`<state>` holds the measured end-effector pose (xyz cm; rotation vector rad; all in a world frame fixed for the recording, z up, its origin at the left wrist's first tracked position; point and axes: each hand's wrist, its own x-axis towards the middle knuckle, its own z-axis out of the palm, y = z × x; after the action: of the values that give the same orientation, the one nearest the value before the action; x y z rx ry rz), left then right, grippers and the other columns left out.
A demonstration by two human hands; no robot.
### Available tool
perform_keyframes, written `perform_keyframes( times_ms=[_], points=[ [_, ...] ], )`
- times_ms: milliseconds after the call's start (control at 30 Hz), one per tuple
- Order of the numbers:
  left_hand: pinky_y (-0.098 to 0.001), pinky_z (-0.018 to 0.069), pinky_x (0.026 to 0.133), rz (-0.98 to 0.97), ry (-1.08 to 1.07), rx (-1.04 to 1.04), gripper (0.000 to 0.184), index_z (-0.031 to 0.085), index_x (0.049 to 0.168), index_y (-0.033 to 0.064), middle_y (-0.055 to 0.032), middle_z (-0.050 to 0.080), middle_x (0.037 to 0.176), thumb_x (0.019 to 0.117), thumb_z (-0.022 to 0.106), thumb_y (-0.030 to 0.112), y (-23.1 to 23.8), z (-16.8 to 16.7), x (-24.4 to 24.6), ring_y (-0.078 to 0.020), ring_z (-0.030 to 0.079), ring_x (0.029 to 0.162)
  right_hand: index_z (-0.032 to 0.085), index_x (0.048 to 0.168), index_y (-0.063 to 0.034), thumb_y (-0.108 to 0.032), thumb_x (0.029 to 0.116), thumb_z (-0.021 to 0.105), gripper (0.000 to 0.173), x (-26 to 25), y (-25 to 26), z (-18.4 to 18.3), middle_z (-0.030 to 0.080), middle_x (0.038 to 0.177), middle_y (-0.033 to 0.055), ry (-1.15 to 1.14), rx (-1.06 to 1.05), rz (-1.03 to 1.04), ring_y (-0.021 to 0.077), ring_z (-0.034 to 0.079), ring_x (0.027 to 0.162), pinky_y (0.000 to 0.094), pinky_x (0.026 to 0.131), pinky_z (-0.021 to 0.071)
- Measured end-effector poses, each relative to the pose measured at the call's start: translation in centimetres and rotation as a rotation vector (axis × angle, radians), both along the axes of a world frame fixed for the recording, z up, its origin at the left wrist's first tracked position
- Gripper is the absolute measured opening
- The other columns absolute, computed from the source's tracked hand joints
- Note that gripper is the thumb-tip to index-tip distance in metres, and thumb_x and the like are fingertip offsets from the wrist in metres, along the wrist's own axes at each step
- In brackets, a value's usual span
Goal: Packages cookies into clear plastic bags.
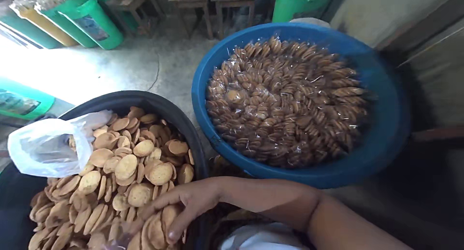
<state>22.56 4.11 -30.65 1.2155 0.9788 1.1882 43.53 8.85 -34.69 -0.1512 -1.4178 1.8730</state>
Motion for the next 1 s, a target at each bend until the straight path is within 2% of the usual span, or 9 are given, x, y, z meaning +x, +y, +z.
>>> perform_keyframes(
  times_ms=[133, 233, 267, 333, 433, 600, 767, 867, 1000],
  points=[
    [-0.0186, 0.0569, 0.066, 0.032, -0.231, -0.122, 0.032, 0.072, 0.101, 0.0258, 0.0096, 0.073, 0.09, 0.1059, 0.047, 0.044, 1.3, 0.3, 0.3, 0.0004, 0.067, 0.074, 0.049, 0.142, 0.0016, 0.006, 0.0929, 0.051, 0.049, -0.4, 0.0, 0.0, 0.057, 0.132, 0.0146, 0.088, -0.337, -0.085, 0.0161, 0.062, 0.105, 0.0351, 0.088, 0.0543],
    [-0.01, 0.0455, 0.052, 0.377, 0.307, 0.183, 0.029, 0.058, 0.086, 0.0195, 0.0149, 0.062, 0.074, 0.1055, 0.041, 0.008, 1.0, 1.4, -1.1, 0.0077, 0.055, 0.059, 0.044, 0.146, -0.0061, 0.003, 0.0988, 0.048, 0.048, 0.0, 0.1, 0.5, 0.06, 0.126, 0.0097, 0.107, -0.578, -0.181, 0.0156, 0.065, 0.101, 0.0352, 0.088, 0.0564],
    [-0.0102, 0.0426, 0.057, 0.523, 0.628, 0.359, 0.022, 0.047, 0.08, 0.0103, 0.0097, 0.052, 0.074, 0.0999, 0.049, 0.001, 0.8, 1.8, -1.5, 0.007, 0.049, 0.063, 0.042, 0.147, -0.0078, 0.001, 0.0983, 0.048, 0.05, 0.1, 0.3, 0.5, 0.059, 0.127, 0.0093, 0.113, -0.617, -0.198, 0.0163, 0.065, 0.104, 0.0357, 0.09, 0.0564],
    [-0.0224, 0.0478, 0.085, 0.581, 1.063, 0.655, 0.018, 0.056, 0.086, -0.0096, -0.0194, 0.06, 0.094, 0.0978, 0.057, 0.004, 0.1, 2.9, -2.1, -0.0133, 0.059, 0.092, 0.043, 0.148, -0.009, -0.002, 0.0937, 0.053, 0.055, -0.1, 0.4, 0.7, 0.062, 0.125, 0.0078, 0.094, -0.638, -0.243, 0.016, 0.066, 0.105, 0.0359, 0.091, 0.0566],
    [-0.0465, 0.0543, 0.097, 0.4, 1.328, 0.742, 0.025, 0.074, 0.111, -0.0029, -0.0245, 0.069, 0.12, 0.0966, 0.054, 0.001, 1.0, 3.2, -1.4, -0.0365, 0.068, 0.112, 0.047, 0.145, -0.0076, -0.004, 0.0884, 0.06, 0.058, -0.8, 0.2, 1.5, 0.068, 0.122, 0.0029, 0.091, -0.511, -0.28, 0.0138, 0.069, 0.105, 0.0341, 0.092, 0.0587],
    [-0.0544, 0.0562, 0.089, 0.248, 1.236, 0.452, 0.038, 0.072, 0.115, -0.0046, -0.0214, 0.07, 0.121, 0.0821, 0.078, 0.012, 2.4, 2.7, 1.2, -0.0391, 0.069, 0.107, 0.051, 0.144, 0.004, -0.01, 0.0944, 0.064, 0.053, -0.9, -1.3, 3.5, 0.062, 0.139, 0.0068, -0.235, 0.225, -0.54, 0.0032, 0.063, 0.12, 0.0214, 0.099, 0.0547],
    [-0.0291, 0.0586, 0.073, 0.424, 0.974, 0.562, 0.04, 0.064, 0.121, -0.0061, -0.0268, 0.063, 0.124, 0.0818, 0.071, -0.002, 2.6, -0.1, 3.5, -0.023, 0.07, 0.089, 0.058, 0.141, 0.0006, -0.012, 0.0953, 0.059, 0.047, -1.4, -3.0, 4.0, 0.067, 0.133, 0.0166, -0.711, 0.831, -0.935, 0.0195, 0.068, 0.119, 0.0277, 0.099, 0.0543],
    [-0.0308, 0.0595, 0.08, 0.435, 1.057, 0.703, 0.05, 0.057, 0.136, -0.0068, -0.0289, 0.058, 0.134, 0.0858, 0.064, -0.005, 2.3, -0.8, 4.1, -0.0271, 0.071, 0.099, 0.053, 0.144, 0.0031, -0.008, 0.0964, 0.058, 0.049, -1.6, -3.3, 3.9, 0.066, 0.131, 0.0211, -0.884, 0.852, -0.941, 0.0247, 0.072, 0.108, 0.0307, 0.09, 0.059],
    [-0.0351, 0.0603, 0.077, 0.344, 1.195, 0.839, 0.048, 0.062, 0.136, 0.0001, -0.0221, 0.061, 0.137, 0.0885, 0.061, -0.006, 0.7, -1.0, 4.0, -0.0299, 0.073, 0.097, 0.043, 0.153, -0.0015, -0.006, 0.1008, 0.052, 0.053, 0.1, -1.9, 5.8, 0.059, 0.143, 0.013, -0.793, 0.259, -0.49, 0.012, 0.061, 0.125, 0.0277, 0.105, 0.0487]
  ],
)
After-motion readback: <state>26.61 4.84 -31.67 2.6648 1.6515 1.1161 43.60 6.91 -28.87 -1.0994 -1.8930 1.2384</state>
